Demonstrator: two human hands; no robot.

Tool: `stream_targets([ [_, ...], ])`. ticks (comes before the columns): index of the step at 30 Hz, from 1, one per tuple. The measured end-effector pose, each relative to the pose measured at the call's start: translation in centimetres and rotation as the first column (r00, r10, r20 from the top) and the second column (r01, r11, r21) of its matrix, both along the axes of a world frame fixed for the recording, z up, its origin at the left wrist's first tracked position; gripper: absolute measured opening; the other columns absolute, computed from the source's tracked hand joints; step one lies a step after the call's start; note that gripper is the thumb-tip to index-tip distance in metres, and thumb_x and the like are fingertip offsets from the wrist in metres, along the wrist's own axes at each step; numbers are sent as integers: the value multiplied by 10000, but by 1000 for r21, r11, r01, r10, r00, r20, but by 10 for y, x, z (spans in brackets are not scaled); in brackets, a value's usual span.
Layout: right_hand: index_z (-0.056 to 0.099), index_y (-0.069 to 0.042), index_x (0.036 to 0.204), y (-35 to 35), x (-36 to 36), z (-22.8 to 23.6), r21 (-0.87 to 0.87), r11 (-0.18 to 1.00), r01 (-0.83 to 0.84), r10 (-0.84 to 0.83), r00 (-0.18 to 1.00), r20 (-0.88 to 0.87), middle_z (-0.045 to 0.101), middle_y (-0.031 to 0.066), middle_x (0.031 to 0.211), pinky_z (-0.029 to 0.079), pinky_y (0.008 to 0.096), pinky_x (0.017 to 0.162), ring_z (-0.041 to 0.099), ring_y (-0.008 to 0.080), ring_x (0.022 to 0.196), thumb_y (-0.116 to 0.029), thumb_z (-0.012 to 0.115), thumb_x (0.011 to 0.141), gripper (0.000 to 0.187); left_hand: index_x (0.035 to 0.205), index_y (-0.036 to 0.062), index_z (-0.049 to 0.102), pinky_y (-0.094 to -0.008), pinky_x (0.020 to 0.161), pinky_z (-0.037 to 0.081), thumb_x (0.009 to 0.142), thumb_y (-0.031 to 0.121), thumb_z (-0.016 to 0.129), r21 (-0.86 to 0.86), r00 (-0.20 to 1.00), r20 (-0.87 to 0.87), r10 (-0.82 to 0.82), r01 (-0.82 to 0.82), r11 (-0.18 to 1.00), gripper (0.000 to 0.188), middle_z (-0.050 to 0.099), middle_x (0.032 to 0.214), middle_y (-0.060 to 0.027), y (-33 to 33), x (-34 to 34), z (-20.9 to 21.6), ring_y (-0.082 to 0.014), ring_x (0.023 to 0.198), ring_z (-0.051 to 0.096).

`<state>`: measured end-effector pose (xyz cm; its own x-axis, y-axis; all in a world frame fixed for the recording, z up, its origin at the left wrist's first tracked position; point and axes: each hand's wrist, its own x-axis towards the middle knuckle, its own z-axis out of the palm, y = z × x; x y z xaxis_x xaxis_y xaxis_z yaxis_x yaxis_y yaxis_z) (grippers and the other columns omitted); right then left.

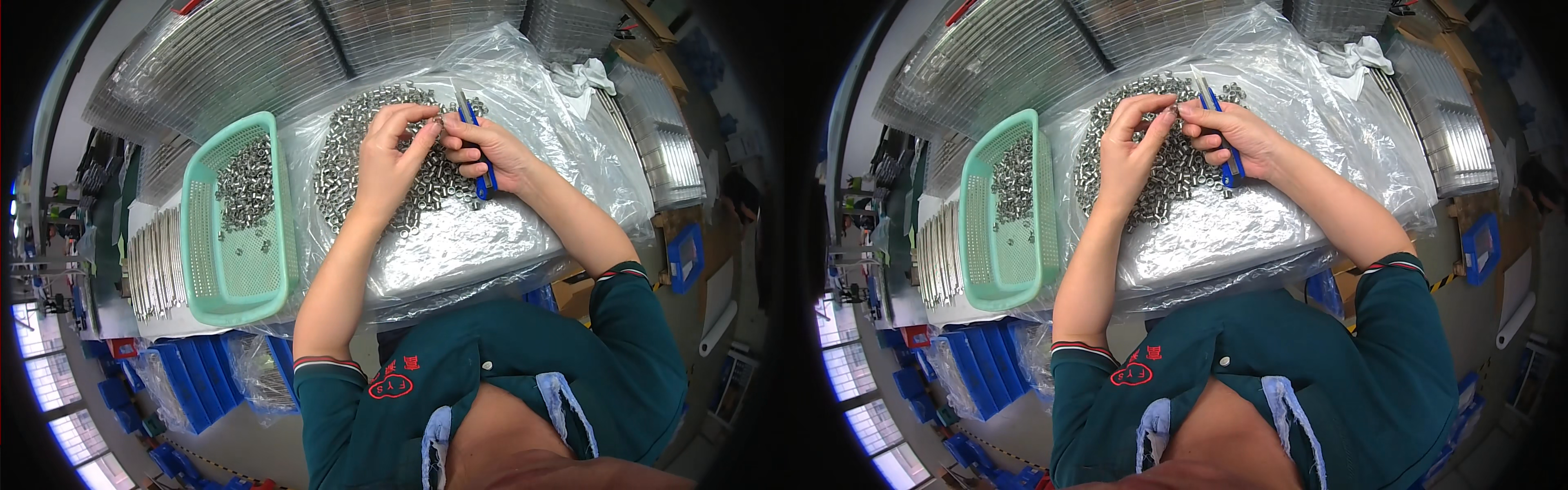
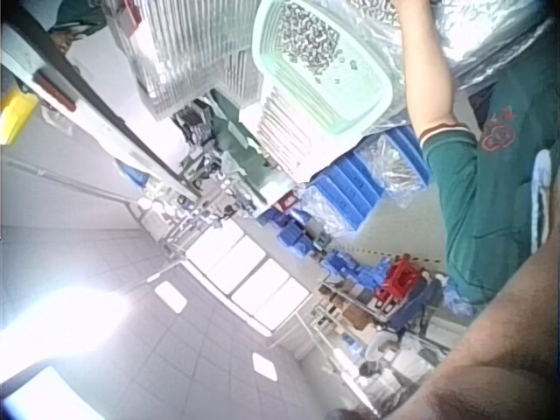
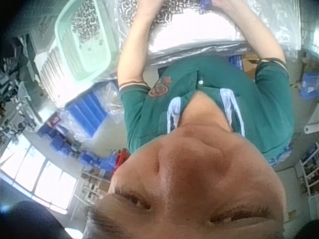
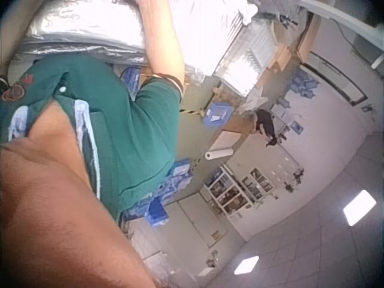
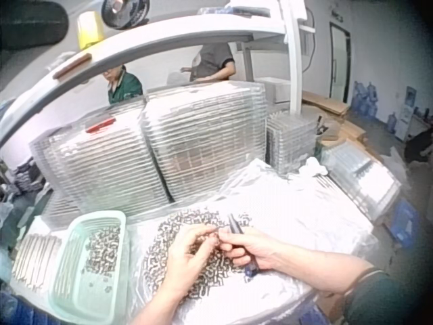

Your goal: The person picks up small metal parts from a pile one by one, trims them using a utility knife, and places the parts into a plastic basket.

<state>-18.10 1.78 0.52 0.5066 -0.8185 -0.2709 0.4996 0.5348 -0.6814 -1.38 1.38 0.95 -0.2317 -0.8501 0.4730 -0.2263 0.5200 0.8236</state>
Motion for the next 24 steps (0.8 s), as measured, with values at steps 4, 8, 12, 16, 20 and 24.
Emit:
stream_targets([
  [4, 498, -99, 835, -1, 0, -1, 0, 1000, -12, 12, 1000, -13, 495, -34, 687, 293, 112, 347, 385, -18, 480, -229, 557, 862, 145, 921, 49, 631, -261, 735, 446, 783, 98, 624, -156, 990, 128, 67, -46, 987, 146, 576, 946, -66, -4, 3, -5, -164, 889, 553],
  [8, 499, -100, 853, 1, 1, 1, 12, 1000, 11, -11, 999, -30, 495, -35, 692, 291, 111, 349, 385, -18, 481, -229, 558, 861, 143, 913, 54, 623, -266, 725, 446, 767, 77, 628, -384, 954, 232, 192, -92, 919, 148, 581, 925, -67, -1, 1, -1, -180, 877, 556],
  [12, 503, -100, 896, 1, 1, 1, -28, 999, 19, -20, 1000, -20, 497, -33, 701, 293, 109, 352, 385, -18, 483, -220, 563, 858, 139, 920, 52, 590, -272, 701, 452, 748, 61, 640, -324, 976, 166, 138, -78, 943, 180, 579, 929, -68, 0, -1, -2, -185, 866, 558],
  [16, 507, -99, 915, 0, 0, 1, -57, 998, 29, -32, 998, -52, 495, -32, 704, 293, 109, 358, 383, -20, 487, -211, 566, 856, 140, 888, 56, 592, -339, 746, 437, 717, 79, 648, -197, 991, 71, 114, -98, 975, 181, 581, 904, -66, 2, -5, 0, -248, 873, 542],
  [20, 507, -96, 919, 1, 0, 3, -67, 997, 37, -42, 996, -79, 490, -33, 703, 289, 109, 359, 383, -20, 489, -216, 571, 853, 150, 885, 59, 593, -343, 755, 435, 721, 81, 646, -254, 989, 98, 106, -78, 964, 174, 581, 905, -70, 0, -3, -2, -252, 878, 542],
  [24, 509, -90, 915, 2, 1, 3, -64, 997, 45, -50, 996, -73, 483, -36, 698, 287, 109, 357, 382, -18, 488, -229, 583, 845, 172, 922, 56, 588, -268, 683, 458, 754, 58, 636, -293, 984, 149, 95, -48, 955, 175, 578, 954, -64, -2, -1, -5, -174, 886, 556],
])
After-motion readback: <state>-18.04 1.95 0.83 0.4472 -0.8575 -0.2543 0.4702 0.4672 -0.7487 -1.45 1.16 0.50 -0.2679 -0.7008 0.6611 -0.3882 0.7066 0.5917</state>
